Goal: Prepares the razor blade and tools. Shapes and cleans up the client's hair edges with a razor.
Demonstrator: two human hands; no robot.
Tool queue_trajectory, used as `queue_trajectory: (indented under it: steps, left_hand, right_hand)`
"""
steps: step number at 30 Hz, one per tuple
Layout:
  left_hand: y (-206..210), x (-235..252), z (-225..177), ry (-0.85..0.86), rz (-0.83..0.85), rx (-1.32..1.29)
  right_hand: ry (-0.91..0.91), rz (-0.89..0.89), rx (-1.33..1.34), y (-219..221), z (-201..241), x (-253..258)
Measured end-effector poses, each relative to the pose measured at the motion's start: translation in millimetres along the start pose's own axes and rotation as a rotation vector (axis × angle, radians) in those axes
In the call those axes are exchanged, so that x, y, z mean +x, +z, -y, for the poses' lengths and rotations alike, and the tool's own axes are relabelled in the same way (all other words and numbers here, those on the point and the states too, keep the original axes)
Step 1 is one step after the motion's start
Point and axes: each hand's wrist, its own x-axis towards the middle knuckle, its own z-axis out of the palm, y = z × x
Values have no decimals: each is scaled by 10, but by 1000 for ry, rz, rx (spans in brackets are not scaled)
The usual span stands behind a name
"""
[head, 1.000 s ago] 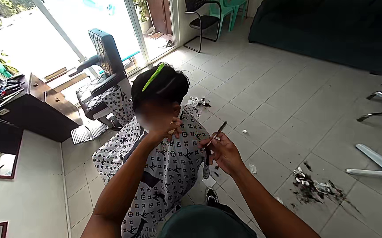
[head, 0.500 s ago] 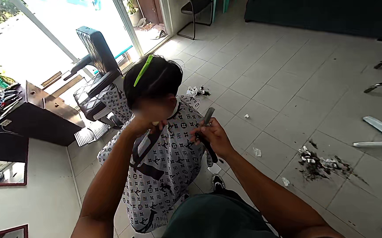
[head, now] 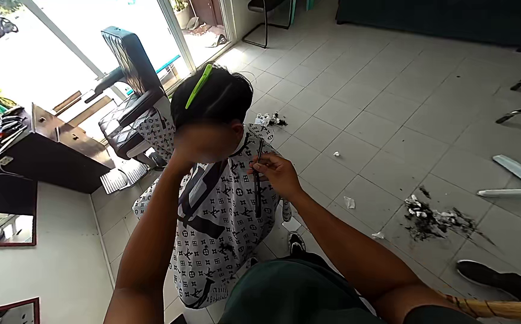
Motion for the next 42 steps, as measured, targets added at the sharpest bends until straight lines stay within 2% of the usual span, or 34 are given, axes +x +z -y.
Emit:
queue_trajectory:
  steps: [3, 6, 7, 11, 14, 16, 25, 42]
  left_hand:
    - [-282, -239, 7, 150, -350, 61]
    - [-484, -192, 75, 303, -758, 166]
    - [-514, -144, 86, 295, -805, 270]
    - [-502, 64, 15, 118, -603, 647]
    - [-483, 199, 46, 8, -459, 759]
    - [-484, 252, 76, -66, -426, 759]
    - [-389, 327, 86, -165, -452, 747]
    - [-406, 323, 83, -169, -453, 765]
  right_hand:
    - [-35, -27, -123, 37, 0, 102]
    - [-93, -17, -222, 185, -11, 237]
    - [-102, -5, -254, 247, -12, 284]
    - [-206, 6, -409, 483, 15, 491]
    - [-287, 1, -507, 594, 2, 586]
    - [-317, -4, -560, 632, 3, 614]
    - [-328, 3, -649, 681, 22, 668]
    - [-273, 47, -690, 723, 109, 715]
